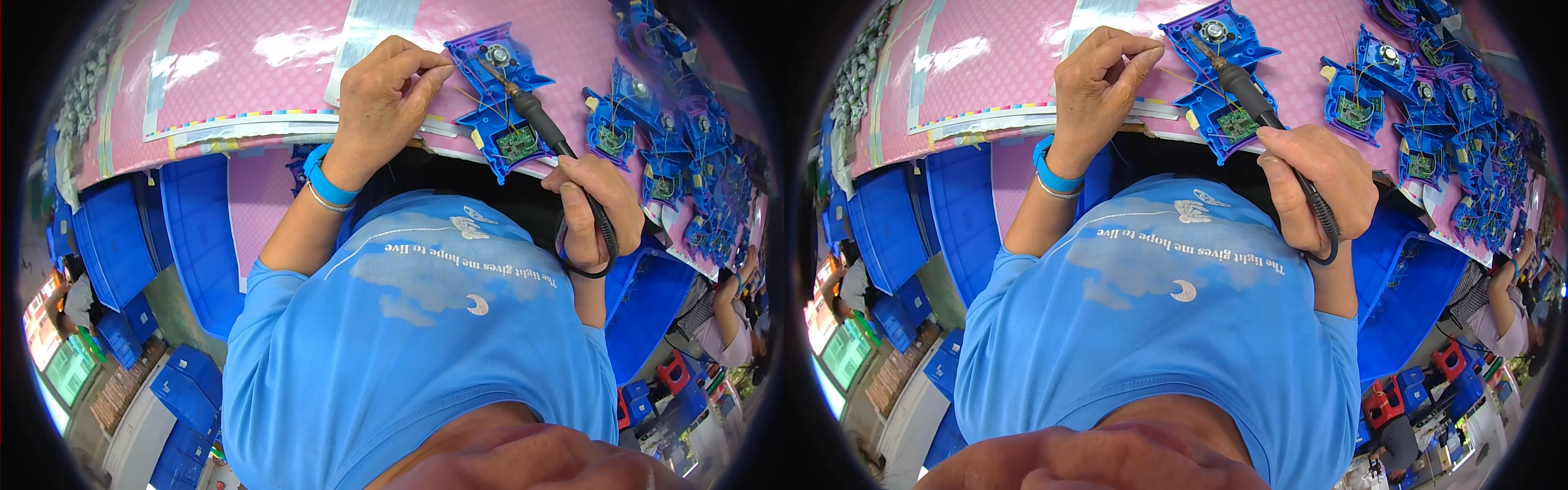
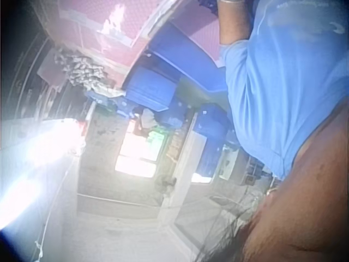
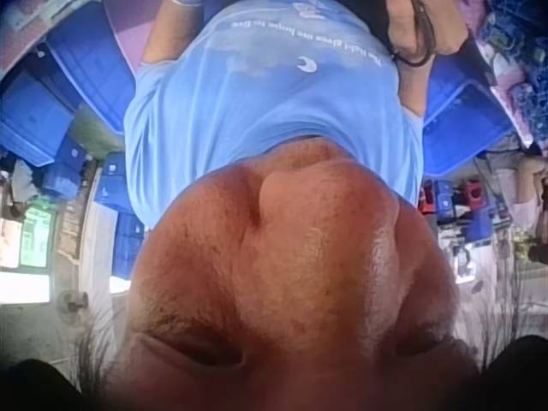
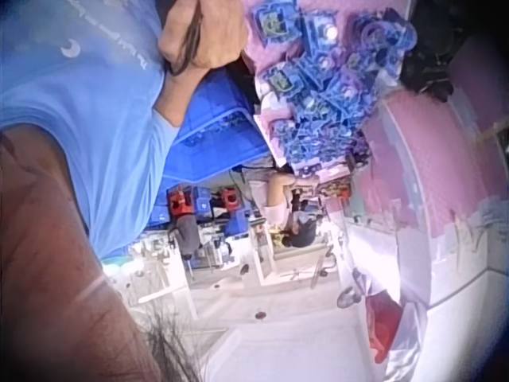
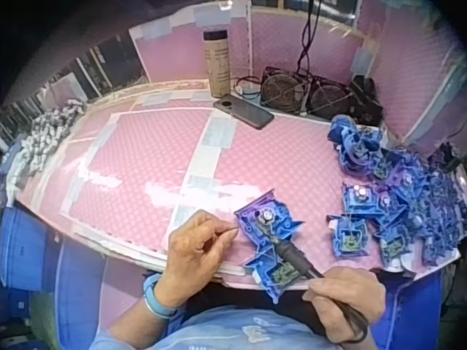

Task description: Soldering components onto electronic circuit boards at a workbench.

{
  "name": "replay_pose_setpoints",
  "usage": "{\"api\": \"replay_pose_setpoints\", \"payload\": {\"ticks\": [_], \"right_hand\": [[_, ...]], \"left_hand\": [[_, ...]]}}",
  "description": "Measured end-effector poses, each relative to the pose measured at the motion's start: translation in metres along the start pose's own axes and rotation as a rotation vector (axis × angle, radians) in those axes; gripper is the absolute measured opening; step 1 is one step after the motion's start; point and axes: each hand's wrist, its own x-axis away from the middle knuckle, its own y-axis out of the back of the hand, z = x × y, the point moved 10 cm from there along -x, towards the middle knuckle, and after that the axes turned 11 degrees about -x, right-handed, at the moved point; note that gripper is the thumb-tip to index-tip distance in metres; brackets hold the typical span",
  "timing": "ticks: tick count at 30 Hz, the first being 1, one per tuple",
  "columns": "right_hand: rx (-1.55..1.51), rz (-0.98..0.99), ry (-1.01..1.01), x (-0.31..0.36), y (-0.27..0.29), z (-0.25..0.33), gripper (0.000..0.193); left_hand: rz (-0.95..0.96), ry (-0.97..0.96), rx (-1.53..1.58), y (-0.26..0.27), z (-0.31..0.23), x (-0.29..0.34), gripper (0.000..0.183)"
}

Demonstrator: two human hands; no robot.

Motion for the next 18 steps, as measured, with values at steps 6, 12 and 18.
{"api": "replay_pose_setpoints", "payload": {"ticks": [6,12,18], "right_hand": [[0.026,0.055,-0.003,-0.004,-0.008,0.0003,0.022],[0.053,0.066,0.007,-0.0051,-0.0098,0.0015,0.022],[0.06,0.067,0.023,-0.0055,-0.01,0.0008,0.02]], "left_hand": [[-0.017,-0.02,-0.001,-0.0019,0.0012,-0.0001,0.009],[-0.015,-0.018,0.003,-0.0035,0.0008,-0.0013,0.009],[-0.015,-0.014,-0.016,-0.0065,0.0028,-0.0037,0.009]]}}
